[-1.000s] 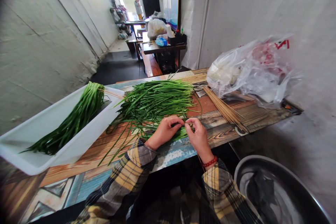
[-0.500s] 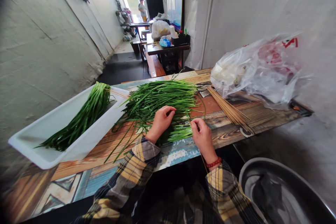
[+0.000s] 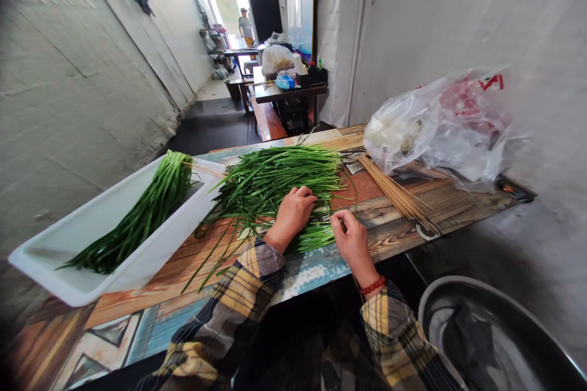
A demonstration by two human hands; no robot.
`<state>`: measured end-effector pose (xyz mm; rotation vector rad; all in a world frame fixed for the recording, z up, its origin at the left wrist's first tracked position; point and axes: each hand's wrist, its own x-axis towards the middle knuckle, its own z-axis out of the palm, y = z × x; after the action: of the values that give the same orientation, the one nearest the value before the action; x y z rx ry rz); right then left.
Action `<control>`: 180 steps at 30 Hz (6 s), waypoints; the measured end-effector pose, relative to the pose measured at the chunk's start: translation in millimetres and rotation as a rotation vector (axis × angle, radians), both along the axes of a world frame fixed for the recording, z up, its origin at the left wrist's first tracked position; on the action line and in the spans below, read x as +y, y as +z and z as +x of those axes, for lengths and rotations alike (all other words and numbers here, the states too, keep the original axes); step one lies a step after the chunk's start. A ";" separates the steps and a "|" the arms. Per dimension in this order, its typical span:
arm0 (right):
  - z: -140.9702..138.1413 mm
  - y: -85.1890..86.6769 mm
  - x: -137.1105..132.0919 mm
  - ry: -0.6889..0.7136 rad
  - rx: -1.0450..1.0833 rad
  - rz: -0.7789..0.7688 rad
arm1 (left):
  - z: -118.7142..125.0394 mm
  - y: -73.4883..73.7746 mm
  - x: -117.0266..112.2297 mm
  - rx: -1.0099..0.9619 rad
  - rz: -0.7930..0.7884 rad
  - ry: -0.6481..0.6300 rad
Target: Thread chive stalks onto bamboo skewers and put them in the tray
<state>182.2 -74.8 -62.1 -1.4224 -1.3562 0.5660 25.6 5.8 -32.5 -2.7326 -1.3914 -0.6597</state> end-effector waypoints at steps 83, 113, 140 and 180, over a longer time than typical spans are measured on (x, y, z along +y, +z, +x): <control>-0.3 2.3 3.6 -0.021 0.020 0.042 | 7.2 9.0 -13.8 -0.605 -0.330 -0.301; -0.8 0.5 2.3 -0.032 0.019 0.025 | -11.1 0.1 7.0 -0.484 -0.196 -0.033; -0.5 4.9 3.7 0.013 -0.089 0.057 | 7.0 2.5 -6.0 -0.518 -0.233 -0.139; -2.6 2.0 6.2 0.037 -0.036 0.080 | 12.3 5.9 -15.6 -0.602 -0.250 -0.198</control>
<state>179.6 -68.5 -60.1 -1.3511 -1.4204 0.5069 37.9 -9.8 -26.6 -3.0377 -1.3627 -1.5186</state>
